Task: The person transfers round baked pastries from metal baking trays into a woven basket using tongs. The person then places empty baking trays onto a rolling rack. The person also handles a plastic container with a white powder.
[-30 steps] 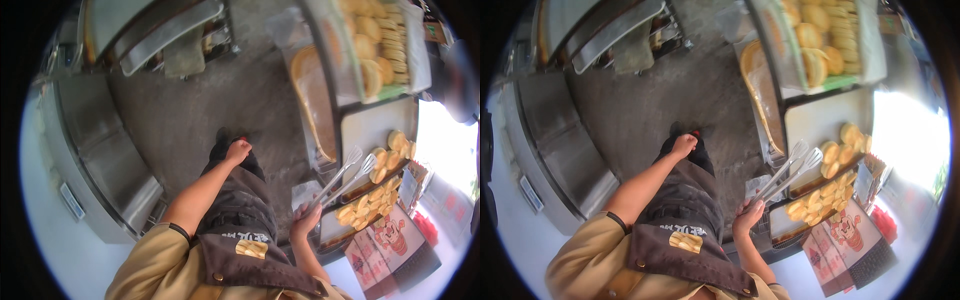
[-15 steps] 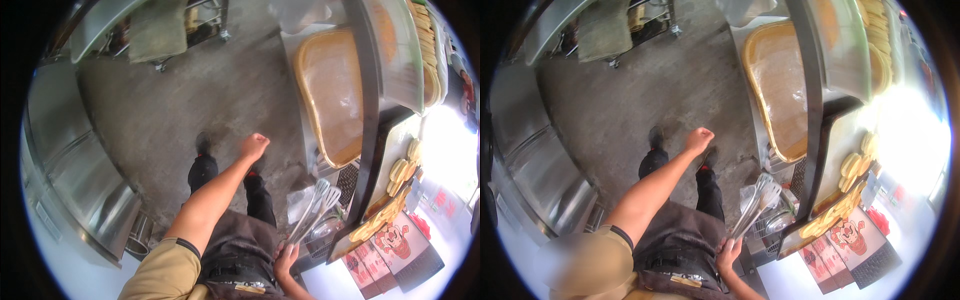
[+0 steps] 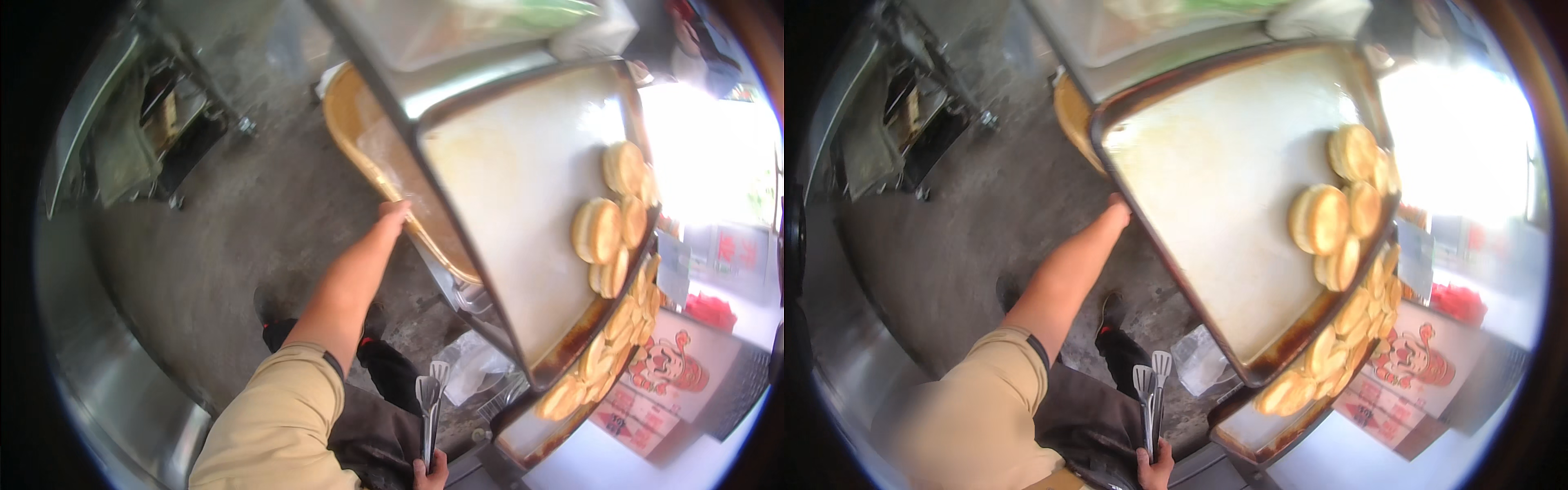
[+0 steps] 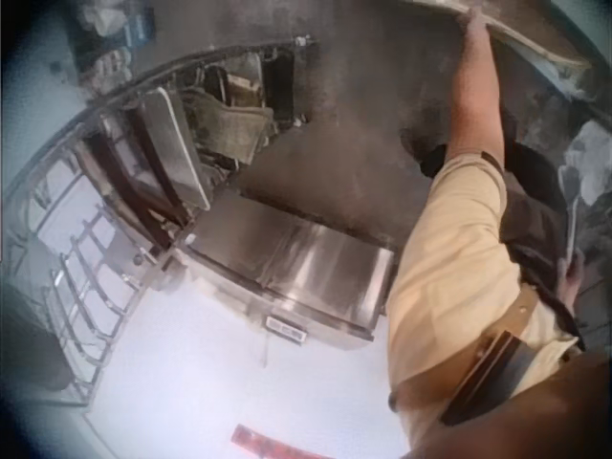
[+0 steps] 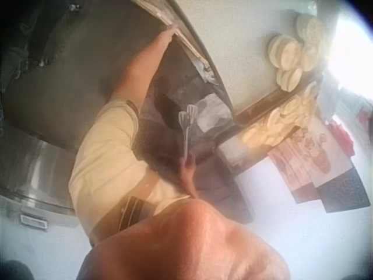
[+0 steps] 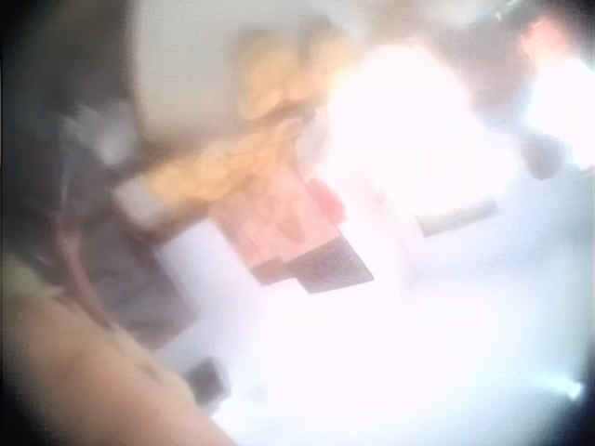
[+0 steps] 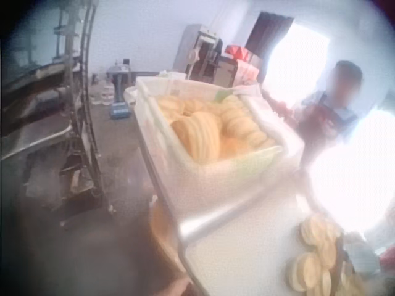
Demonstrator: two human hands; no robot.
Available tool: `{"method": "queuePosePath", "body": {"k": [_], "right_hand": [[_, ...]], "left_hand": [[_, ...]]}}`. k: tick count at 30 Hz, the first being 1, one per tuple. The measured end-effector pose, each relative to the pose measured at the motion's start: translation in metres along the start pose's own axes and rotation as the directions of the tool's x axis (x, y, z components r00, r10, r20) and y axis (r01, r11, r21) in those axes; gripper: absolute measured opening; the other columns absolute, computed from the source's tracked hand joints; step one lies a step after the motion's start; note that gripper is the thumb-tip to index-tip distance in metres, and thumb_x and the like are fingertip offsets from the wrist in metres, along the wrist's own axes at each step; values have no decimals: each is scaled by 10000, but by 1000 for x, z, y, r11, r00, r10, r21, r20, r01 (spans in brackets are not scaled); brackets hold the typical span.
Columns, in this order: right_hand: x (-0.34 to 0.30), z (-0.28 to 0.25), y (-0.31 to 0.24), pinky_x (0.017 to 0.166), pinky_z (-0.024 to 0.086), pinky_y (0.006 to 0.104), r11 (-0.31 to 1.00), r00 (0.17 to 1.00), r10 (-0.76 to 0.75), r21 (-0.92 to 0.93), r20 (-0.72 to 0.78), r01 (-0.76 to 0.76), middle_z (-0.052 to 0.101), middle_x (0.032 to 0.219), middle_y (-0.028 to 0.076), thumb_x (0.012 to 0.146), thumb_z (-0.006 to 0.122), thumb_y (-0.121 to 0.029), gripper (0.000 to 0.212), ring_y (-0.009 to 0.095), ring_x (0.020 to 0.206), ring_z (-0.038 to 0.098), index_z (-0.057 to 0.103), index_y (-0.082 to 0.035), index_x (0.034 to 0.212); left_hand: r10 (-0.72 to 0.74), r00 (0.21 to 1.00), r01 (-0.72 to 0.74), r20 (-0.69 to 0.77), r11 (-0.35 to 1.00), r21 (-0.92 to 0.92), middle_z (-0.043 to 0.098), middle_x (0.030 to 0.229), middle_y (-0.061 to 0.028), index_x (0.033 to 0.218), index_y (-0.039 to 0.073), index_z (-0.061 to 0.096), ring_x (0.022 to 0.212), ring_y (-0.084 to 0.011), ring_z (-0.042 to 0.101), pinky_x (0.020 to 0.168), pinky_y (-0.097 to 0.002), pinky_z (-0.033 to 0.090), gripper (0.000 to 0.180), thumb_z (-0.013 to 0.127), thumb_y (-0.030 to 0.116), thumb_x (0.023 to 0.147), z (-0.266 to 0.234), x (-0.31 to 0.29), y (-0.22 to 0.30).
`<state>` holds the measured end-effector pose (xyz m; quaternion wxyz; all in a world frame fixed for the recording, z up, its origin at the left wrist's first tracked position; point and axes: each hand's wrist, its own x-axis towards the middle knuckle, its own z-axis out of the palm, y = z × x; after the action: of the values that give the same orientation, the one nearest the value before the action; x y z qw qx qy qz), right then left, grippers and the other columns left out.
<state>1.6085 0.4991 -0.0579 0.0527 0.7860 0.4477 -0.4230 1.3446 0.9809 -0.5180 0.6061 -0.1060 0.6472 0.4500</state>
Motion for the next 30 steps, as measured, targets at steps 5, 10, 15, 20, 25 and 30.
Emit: {"method": "queuePosePath", "body": {"k": [5,10,15,20,25,30], "right_hand": [[-17,2,-17,929,502,406,976,994,43,210,105,-64,649,1184,158,971,688,-246,489,238,1058,597,548,24,1354],[-60,-51,-101,1070,469,415,944,971,-58,330,232,-23,617,1352,229,940,713,-293,690,278,1242,593,454,-5,1511],[-75,-91,-204,433,385,254,444,972,-116,886,205,-134,561,752,18,1084,499,-433,367,90,510,478,561,-102,1230],[-32,-130,-264,437,346,266,192,960,-45,945,276,-263,506,706,-6,1076,468,-526,405,111,489,439,555,-135,1136],[38,-151,-303,460,316,275,175,974,-24,960,227,-220,490,743,3,1060,479,-562,443,110,504,389,548,-128,1116],[129,-182,-353,443,288,271,132,982,-94,980,162,-149,456,760,14,1052,500,-559,436,112,500,359,517,-124,1043]], "left_hand": [[40,994,-35,-99,998,55,705,1189,-265,1193,-136,647,1070,-333,709,897,-412,559,612,804,246,741,-53,-54,-4],[145,966,-84,-216,960,268,705,1196,-164,1315,-10,617,1019,-285,704,801,-413,594,572,783,125,784,-161,-177,-19],[205,951,-110,-232,924,367,685,1214,-164,1356,-2,562,945,-288,713,723,-412,598,605,750,62,784,-279,-305,-4],[59,965,25,-255,949,314,690,1102,-154,1258,6,586,884,-280,718,620,-416,624,471,736,62,815,-357,-412,45],[41,964,62,-262,926,373,700,1040,-132,1210,10,599,829,-260,717,607,-410,626,413,752,85,834,-386,-478,89],[140,965,-66,-223,949,307,687,1064,-153,1192,-24,582,870,-262,718,624,-413,634,411,763,85,840,-363,-515,109]]}}
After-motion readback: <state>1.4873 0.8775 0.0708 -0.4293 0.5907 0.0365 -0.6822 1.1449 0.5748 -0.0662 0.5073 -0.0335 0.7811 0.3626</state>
